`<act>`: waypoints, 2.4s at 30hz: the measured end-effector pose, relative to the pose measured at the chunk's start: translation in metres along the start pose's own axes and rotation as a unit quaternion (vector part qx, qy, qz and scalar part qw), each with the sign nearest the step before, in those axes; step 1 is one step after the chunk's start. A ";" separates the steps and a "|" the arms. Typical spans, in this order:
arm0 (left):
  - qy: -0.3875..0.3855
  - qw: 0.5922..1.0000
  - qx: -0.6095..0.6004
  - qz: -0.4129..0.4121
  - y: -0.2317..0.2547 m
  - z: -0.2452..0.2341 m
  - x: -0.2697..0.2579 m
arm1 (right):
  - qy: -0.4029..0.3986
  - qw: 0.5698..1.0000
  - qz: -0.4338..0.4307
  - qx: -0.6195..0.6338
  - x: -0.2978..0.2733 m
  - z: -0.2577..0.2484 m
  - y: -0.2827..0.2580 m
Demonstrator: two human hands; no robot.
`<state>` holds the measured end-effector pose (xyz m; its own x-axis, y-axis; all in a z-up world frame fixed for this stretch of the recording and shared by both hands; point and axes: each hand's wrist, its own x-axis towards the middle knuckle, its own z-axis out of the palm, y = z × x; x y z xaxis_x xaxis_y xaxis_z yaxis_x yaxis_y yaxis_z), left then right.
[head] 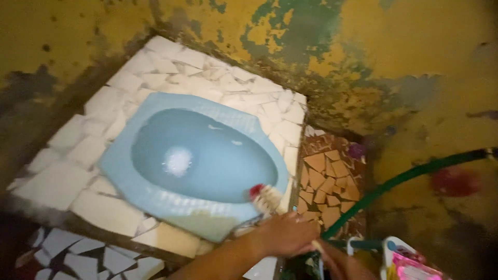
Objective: Scrubbing a squat toilet and the surrounding tiled floor using a long-handled brush.
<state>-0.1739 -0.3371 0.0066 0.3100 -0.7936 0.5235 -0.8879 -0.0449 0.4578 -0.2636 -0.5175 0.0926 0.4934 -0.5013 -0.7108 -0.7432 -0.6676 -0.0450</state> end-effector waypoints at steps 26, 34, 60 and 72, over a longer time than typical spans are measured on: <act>-0.197 0.941 -0.106 -0.252 -0.033 -0.091 0.068 | 0.042 0.957 -0.261 0.120 0.073 -0.014 -0.035; -0.175 0.965 0.080 -0.179 -0.052 -0.073 0.041 | 0.010 0.952 -0.260 0.161 0.009 -0.019 -0.084; -0.161 0.960 -0.021 -0.228 -0.013 -0.075 0.048 | -0.015 0.935 -0.240 0.259 0.051 0.010 -0.030; -0.145 0.940 0.184 -0.248 -0.031 -0.015 0.018 | -0.040 0.930 -0.293 0.219 0.043 0.029 -0.032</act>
<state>-0.1357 -0.3415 0.0126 0.6581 -0.7498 0.0688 -0.7329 -0.6169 0.2867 -0.2320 -0.5016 0.0431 0.8497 -0.0680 -0.5229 -0.4784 -0.5167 -0.7101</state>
